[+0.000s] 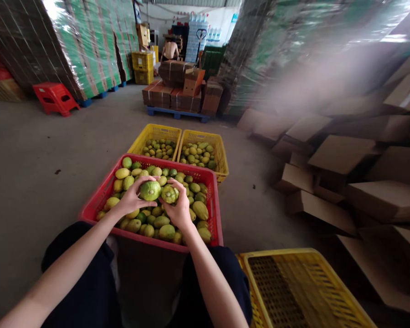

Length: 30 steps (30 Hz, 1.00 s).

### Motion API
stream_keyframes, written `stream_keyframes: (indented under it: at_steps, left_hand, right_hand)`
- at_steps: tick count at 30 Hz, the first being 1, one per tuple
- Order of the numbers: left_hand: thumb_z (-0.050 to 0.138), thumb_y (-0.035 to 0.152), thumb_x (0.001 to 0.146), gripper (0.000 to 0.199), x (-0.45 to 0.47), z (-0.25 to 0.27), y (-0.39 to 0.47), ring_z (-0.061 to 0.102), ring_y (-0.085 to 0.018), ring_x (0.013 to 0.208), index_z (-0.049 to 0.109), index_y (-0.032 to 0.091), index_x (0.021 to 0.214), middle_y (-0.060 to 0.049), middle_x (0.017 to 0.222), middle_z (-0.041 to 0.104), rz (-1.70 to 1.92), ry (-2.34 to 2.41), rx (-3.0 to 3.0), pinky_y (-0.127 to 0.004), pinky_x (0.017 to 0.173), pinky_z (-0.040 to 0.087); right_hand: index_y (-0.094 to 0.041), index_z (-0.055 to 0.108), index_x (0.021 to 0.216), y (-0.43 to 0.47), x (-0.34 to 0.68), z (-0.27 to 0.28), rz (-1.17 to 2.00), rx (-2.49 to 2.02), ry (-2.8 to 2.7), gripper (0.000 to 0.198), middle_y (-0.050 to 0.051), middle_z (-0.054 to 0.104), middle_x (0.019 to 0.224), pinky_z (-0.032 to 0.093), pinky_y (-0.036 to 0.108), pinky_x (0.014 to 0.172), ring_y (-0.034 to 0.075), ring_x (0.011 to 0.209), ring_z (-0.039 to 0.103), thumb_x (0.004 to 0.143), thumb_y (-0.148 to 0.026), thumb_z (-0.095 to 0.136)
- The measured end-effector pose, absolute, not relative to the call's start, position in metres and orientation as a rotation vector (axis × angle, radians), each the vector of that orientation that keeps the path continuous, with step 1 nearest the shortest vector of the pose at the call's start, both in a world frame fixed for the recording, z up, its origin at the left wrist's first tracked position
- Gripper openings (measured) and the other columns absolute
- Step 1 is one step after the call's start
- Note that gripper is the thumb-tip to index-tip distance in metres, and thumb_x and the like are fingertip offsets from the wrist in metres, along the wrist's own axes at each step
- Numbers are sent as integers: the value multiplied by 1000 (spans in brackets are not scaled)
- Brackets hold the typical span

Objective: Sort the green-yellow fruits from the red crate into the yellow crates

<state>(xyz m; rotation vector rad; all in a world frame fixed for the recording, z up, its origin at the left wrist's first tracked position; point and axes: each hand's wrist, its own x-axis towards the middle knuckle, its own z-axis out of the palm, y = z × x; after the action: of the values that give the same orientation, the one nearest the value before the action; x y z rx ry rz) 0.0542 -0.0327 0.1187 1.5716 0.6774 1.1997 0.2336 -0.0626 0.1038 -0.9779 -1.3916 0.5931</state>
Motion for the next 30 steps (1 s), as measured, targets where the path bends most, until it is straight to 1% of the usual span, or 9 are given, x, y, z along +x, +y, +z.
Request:
stream_keyframes:
  at_steps: [7,11,14,16,19,22,24,27,30]
  left_hand:
    - [92,17,51,61,56,127,-37,53,-29,128,65,25,106,-10,129,63,1201,689,1507,-41,110,37]
    - [93,21,48,62,56,121,-30,58,-27,117,67,23,104,-7,116,66,1223,833,1499,-36,102,43]
    - [93,33,49,48,59,112,-25,63,-27,102,69,20,89,-5,92,69,1177,1037,1267,-34,91,49]
    - [85,45,62,39,63,107,-23,65,-27,95,71,18,85,-6,83,70,1033,1067,1048,-34,84,50]
    - [73,55,75,41,67,105,-24,65,-22,79,73,16,88,-7,79,71,850,1071,824,-30,70,50]
    - [72,58,74,43,69,106,-27,60,-15,60,74,17,86,-4,71,70,782,1121,737,-25,55,46]
    - [71,61,73,45,69,106,-27,56,-13,53,74,18,85,-3,67,69,747,1132,707,-24,50,45]
    - [69,65,73,49,68,101,-26,55,-13,51,73,17,83,-3,63,67,695,1131,678,-24,50,45]
    - [69,67,71,52,67,94,-25,58,-15,55,73,17,82,-2,61,65,684,1105,664,-27,55,48]
  right_hand:
    - [-29,53,96,-62,233,106,738,-944,-1348,42,6,66,117,32,51,114,27,125,54,65,-23,82]
    - [-28,54,97,-59,236,105,774,-999,-1322,53,5,63,116,41,45,107,25,115,58,56,-25,88]
    - [-27,56,94,-54,237,102,963,-1099,-1160,59,1,65,100,52,39,94,24,101,63,48,-30,91]
    - [-26,57,91,-49,236,99,1206,-1134,-964,52,0,67,89,57,38,81,23,90,66,53,-41,89]
    - [-24,59,86,-42,238,93,1560,-1103,-741,46,2,70,81,60,39,63,25,79,69,62,-56,80]
    - [-22,61,83,-36,241,89,1771,-1110,-644,45,5,71,78,60,39,56,25,74,71,65,-59,78]
    - [-21,63,83,-36,243,89,1828,-1131,-577,42,6,72,78,61,39,55,25,75,71,68,-57,78]
    - [-22,64,84,-37,241,92,1844,-1174,-455,36,4,72,76,60,35,54,22,70,70,71,-52,78]
    - [-22,63,79,-37,238,95,1838,-1208,-386,32,1,70,70,57,31,49,18,61,67,71,-49,78]
